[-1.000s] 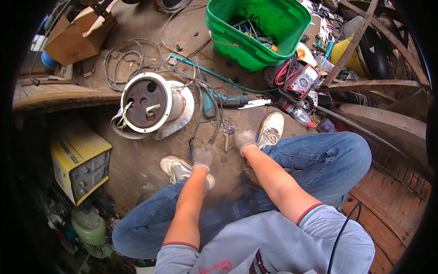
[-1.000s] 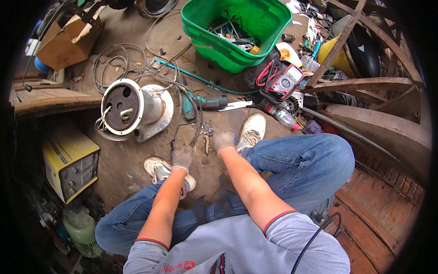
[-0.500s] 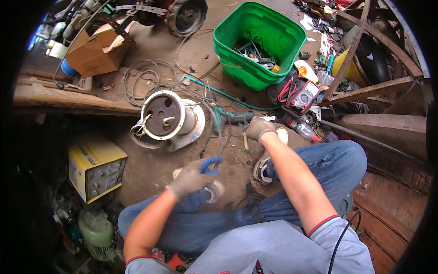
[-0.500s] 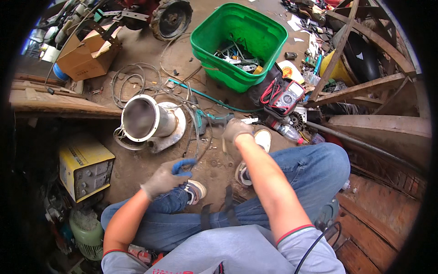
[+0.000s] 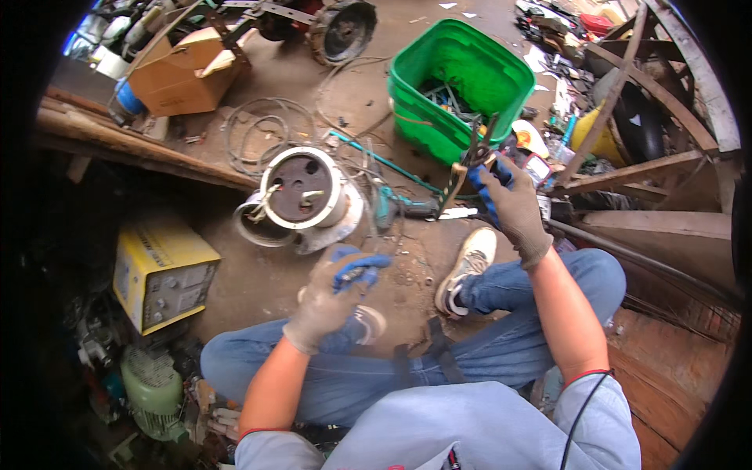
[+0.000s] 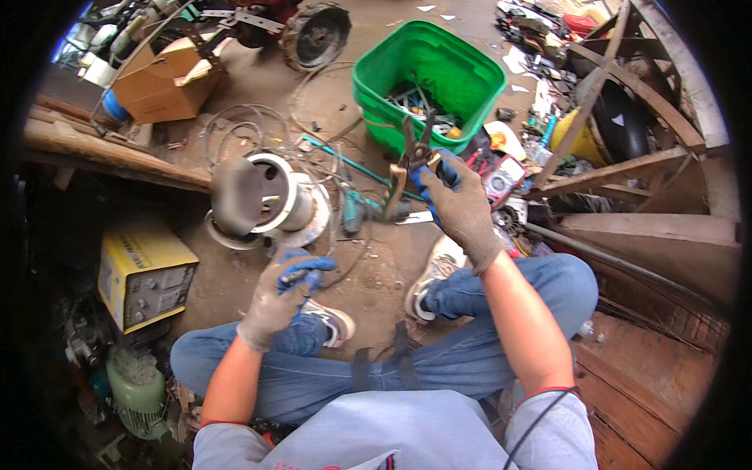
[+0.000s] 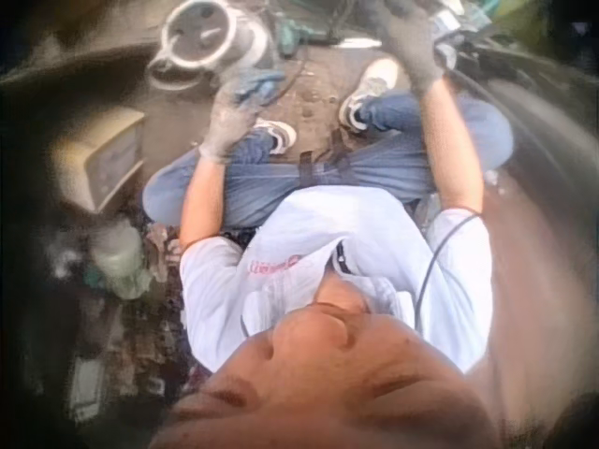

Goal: The person sits on the floor and uses pliers to strip insulation from wires connected to a disassembled electric motor. They then insert the stripped wire ends into a small black connector and secure them.

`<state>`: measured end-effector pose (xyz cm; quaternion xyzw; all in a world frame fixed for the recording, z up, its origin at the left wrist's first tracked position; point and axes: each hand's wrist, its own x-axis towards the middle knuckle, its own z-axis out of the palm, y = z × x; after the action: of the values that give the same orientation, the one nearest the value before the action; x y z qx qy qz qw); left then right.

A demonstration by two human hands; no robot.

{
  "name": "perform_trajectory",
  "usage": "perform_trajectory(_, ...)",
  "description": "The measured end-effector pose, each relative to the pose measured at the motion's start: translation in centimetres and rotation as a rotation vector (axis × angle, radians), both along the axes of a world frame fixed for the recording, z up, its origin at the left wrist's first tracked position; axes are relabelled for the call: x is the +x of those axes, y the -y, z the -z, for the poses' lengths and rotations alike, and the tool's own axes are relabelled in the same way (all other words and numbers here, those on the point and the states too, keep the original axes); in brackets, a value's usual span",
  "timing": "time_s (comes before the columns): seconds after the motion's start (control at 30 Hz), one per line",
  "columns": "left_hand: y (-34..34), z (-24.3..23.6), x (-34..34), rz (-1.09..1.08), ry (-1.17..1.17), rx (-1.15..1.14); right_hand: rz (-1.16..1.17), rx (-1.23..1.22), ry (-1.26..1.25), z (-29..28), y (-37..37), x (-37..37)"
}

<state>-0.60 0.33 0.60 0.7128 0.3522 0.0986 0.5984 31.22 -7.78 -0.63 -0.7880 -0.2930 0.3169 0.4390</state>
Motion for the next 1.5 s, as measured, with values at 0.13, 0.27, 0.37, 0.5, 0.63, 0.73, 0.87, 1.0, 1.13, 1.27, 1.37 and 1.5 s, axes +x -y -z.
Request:
perform_trajectory(0.13,-0.2,1.6,-0.3,-0.092,0.307,-0.469,0.206,0.437,-0.636,-1.6,2.4,-1.7)
perform_trajectory(0.27,-0.1,1.2,-0.4,-0.194,0.231,-0.606,0.069,0.588,-0.853,-0.2,4.3,-2.5)
perform_trajectory(0.37,-0.4,1.3,0.5,-0.174,0.113,-0.659,0.074,0.539,-1.129,0.3,4.4,-4.5)
perform_trajectory(0.5,1.1,0.8,1.8,0.009,-0.128,-0.538,-0.065,0.122,-0.913,0.1,5.0,-7.9)
perform_trajectory(0.63,2.6,3.3,2.2,-0.018,0.000,-0.396,-0.244,-0.036,-0.602,-2.2,4.0,-9.0)
perform_trajectory(0.73,2.7,3.2,3.3,-0.021,-0.012,-0.357,-0.392,0.022,-0.287,-1.9,4.1,-8.4)
perform_trajectory(0.87,3.8,3.9,3.9,0.061,0.137,-0.416,-0.531,0.187,-0.087,-1.5,4.7,-7.5)
perform_trajectory(1.0,6.8,2.0,4.0,0.211,0.163,-0.587,-0.366,-0.043,-0.610,-5.8,5.9,-7.6)
perform_trajectory(1.13,4.4,2.5,3.3,0.383,-0.028,-0.196,-0.146,0.085,-0.679,-3.3,6.5,-7.8)
perform_trajectory(1.27,2.7,1.4,2.5,0.049,0.084,-0.098,0.026,0.036,-0.749,-1.6,6.3,-7.8)
perform_trajectory(1.37,1.4,-0.5,2.3,-0.138,0.056,-0.295,-0.145,0.086,-0.645,-2.4,6.0,-6.7)
perform_trajectory(1.5,-0.4,-0.6,2.0,-0.193,0.057,-0.387,-0.381,-0.111,-0.646,-3.5,6.0,-6.5)
